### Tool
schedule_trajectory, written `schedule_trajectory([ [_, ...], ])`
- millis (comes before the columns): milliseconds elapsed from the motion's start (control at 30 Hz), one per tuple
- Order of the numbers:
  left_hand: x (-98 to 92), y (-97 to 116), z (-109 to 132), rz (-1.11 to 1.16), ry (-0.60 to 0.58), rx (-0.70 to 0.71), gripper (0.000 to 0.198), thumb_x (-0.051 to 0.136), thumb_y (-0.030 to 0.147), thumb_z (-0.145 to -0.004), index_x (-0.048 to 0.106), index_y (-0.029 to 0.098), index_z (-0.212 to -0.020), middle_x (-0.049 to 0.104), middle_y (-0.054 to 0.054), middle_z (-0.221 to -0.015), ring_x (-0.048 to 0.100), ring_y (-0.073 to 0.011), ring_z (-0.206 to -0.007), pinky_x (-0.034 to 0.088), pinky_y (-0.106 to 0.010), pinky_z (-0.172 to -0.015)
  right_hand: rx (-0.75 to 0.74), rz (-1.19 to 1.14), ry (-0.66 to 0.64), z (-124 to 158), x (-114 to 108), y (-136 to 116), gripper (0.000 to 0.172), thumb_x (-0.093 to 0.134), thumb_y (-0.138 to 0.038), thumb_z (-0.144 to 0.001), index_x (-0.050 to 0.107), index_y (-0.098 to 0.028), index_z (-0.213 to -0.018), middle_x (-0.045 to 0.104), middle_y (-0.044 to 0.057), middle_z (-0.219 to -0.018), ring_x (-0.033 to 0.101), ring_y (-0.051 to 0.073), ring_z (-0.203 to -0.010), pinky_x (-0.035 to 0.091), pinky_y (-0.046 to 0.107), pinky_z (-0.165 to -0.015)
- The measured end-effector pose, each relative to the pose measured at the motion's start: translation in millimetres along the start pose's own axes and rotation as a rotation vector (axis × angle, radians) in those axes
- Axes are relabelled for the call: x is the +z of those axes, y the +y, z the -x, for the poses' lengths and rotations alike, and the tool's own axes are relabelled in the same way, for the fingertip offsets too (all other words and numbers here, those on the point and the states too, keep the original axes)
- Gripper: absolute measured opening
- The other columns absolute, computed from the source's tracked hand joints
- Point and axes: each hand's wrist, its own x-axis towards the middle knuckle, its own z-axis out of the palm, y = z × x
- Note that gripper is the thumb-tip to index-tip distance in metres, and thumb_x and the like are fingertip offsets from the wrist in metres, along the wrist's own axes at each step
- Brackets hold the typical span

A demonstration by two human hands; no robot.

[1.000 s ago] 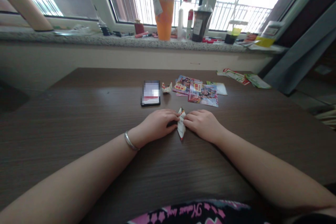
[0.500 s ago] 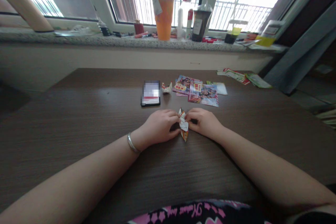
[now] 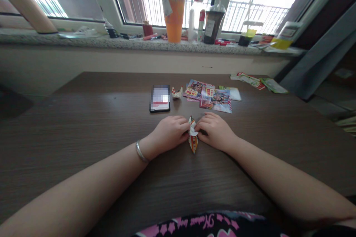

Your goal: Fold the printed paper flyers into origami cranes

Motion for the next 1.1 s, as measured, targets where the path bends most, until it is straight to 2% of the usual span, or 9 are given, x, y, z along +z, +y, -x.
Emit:
schedule_trajectory([
  [133, 2.6, 0.0, 1.6, -0.058, 0.019, 0.033, 0.017, 0.052, 0.026, -0.091, 0.063, 0.014, -0.089, 0.067, -0.007, -0.088, 0.064, -0.0208, -0.085, 0.051, -0.033, -0.078, -0.080, 0.093, 0.020, -1.9, 0.0, 0.4, 0.007, 0.061, -0.021, -0.082, 0.068, -0.020, -0.081, 0.071, 0.004, -0.084, 0.062, 0.020, -0.086, 0.036, 0.037, -0.100],
  [267, 2.2, 1.9, 2.2, -0.131, 0.024, 0.036, 0.019, 0.052, 0.026, -0.092, 0.062, 0.015, -0.080, 0.067, -0.005, -0.080, 0.064, -0.0206, -0.075, 0.050, -0.034, -0.071, -0.085, 0.144, 0.011, -4.4, -0.6, -1.4, 0.007, 0.062, -0.023, -0.083, 0.067, -0.019, -0.082, 0.070, 0.005, -0.084, 0.059, 0.021, -0.086, 0.037, 0.037, -0.097],
  [400, 1.7, 2.1, -0.2, -0.133, 0.046, 0.026, 0.018, 0.054, 0.026, -0.090, 0.062, 0.015, -0.078, 0.065, -0.005, -0.077, 0.062, -0.0207, -0.074, 0.051, -0.036, -0.074, -0.077, 0.152, -0.002, -5.8, 0.6, -3.3, 0.009, 0.060, -0.024, -0.085, 0.067, -0.018, -0.083, 0.069, 0.006, -0.088, 0.057, 0.022, -0.088, 0.039, 0.037, -0.092],
  [467, 3.7, 0.5, -1.3, -0.079, 0.066, 0.005, 0.017, 0.056, 0.026, -0.089, 0.064, 0.015, -0.080, 0.065, -0.005, -0.080, 0.063, -0.0207, -0.078, 0.052, -0.036, -0.077, -0.057, 0.119, -0.008, -6.1, 1.7, -3.5, 0.010, 0.059, -0.024, -0.085, 0.067, -0.018, -0.084, 0.069, 0.007, -0.094, 0.057, 0.022, -0.091, 0.040, 0.037, -0.090],
  [667, 12.8, -5.6, -1.1, 0.152, 0.148, -0.044, 0.004, 0.063, 0.019, -0.082, 0.065, 0.017, -0.081, 0.067, -0.006, -0.094, 0.058, -0.0236, -0.113, 0.049, -0.035, -0.098, 0.077, -0.111, -0.028, -5.2, 5.8, 0.4, 0.006, 0.061, -0.018, -0.080, 0.066, -0.019, -0.081, 0.069, 0.005, -0.096, 0.058, 0.021, -0.092, 0.042, 0.036, -0.088],
  [867, 14.7, -6.7, 1.5, 0.213, 0.096, -0.092, 0.007, 0.058, 0.019, -0.087, 0.065, 0.017, -0.085, 0.067, -0.006, -0.099, 0.055, -0.0246, -0.119, 0.047, -0.039, -0.102, 0.129, -0.299, -0.001, -2.8, 10.2, 8.1, 0.006, 0.062, -0.017, -0.080, 0.067, -0.020, -0.078, 0.070, 0.003, -0.092, 0.060, 0.019, -0.090, 0.043, 0.035, -0.087],
  [1000, 12.2, -4.4, 0.8, 0.220, 0.061, -0.117, 0.011, 0.055, 0.020, -0.090, 0.065, 0.016, -0.086, 0.068, -0.007, -0.096, 0.053, -0.0248, -0.122, 0.046, -0.041, -0.103, 0.141, -0.317, 0.012, -2.5, 9.8, 8.4, 0.006, 0.065, -0.019, -0.079, 0.066, -0.020, -0.073, 0.072, 0.002, -0.091, 0.062, 0.019, -0.092, 0.042, 0.036, -0.090],
  [1100, 11.1, -3.0, -1.4, 0.233, 0.055, -0.160, 0.014, 0.053, 0.018, -0.091, 0.066, 0.016, -0.084, 0.069, -0.007, -0.097, 0.056, -0.0234, -0.119, 0.046, -0.042, -0.103, 0.146, -0.304, 0.007, -3.2, 8.8, 7.7, 0.014, 0.062, -0.024, -0.084, 0.065, -0.020, -0.070, 0.073, 0.002, -0.090, 0.062, 0.018, -0.090, 0.042, 0.036, -0.089],
])
